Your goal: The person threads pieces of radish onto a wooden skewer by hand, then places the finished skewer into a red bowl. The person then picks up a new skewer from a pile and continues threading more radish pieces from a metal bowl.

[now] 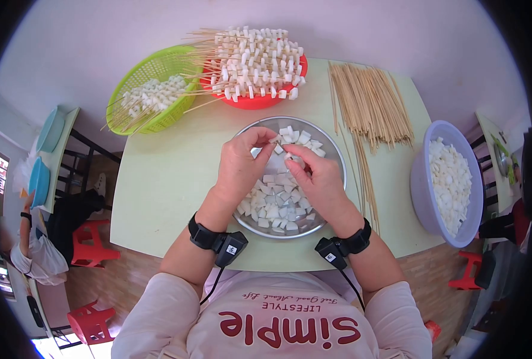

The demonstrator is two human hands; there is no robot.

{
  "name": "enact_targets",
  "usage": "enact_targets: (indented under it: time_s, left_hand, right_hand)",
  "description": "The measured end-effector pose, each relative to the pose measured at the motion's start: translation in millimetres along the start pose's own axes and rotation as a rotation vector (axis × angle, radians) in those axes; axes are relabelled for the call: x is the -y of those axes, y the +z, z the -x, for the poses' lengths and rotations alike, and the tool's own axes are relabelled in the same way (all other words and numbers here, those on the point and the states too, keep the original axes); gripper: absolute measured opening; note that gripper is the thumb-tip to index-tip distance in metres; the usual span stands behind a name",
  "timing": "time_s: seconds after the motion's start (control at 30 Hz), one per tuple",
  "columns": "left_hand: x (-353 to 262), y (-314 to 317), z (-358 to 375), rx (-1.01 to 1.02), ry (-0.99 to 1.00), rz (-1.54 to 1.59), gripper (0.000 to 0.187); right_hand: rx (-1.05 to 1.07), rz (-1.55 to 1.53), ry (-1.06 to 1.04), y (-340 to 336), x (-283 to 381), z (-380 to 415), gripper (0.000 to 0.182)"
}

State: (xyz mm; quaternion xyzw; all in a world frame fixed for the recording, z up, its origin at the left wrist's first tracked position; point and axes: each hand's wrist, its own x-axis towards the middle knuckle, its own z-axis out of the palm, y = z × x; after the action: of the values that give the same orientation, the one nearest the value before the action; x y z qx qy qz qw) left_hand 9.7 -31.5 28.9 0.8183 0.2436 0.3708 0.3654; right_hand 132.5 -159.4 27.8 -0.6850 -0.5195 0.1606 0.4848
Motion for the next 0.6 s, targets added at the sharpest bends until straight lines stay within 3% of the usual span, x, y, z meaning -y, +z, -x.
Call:
enact_targets:
  time_s: [0.6]
  left_hand:
    - [-8.6,5.6,6.0,0.037,0.039,0.016,0.021]
  right_hand:
    - [-0.024,0.011,-0.023,-0.8,1.2,-1.4,0.025]
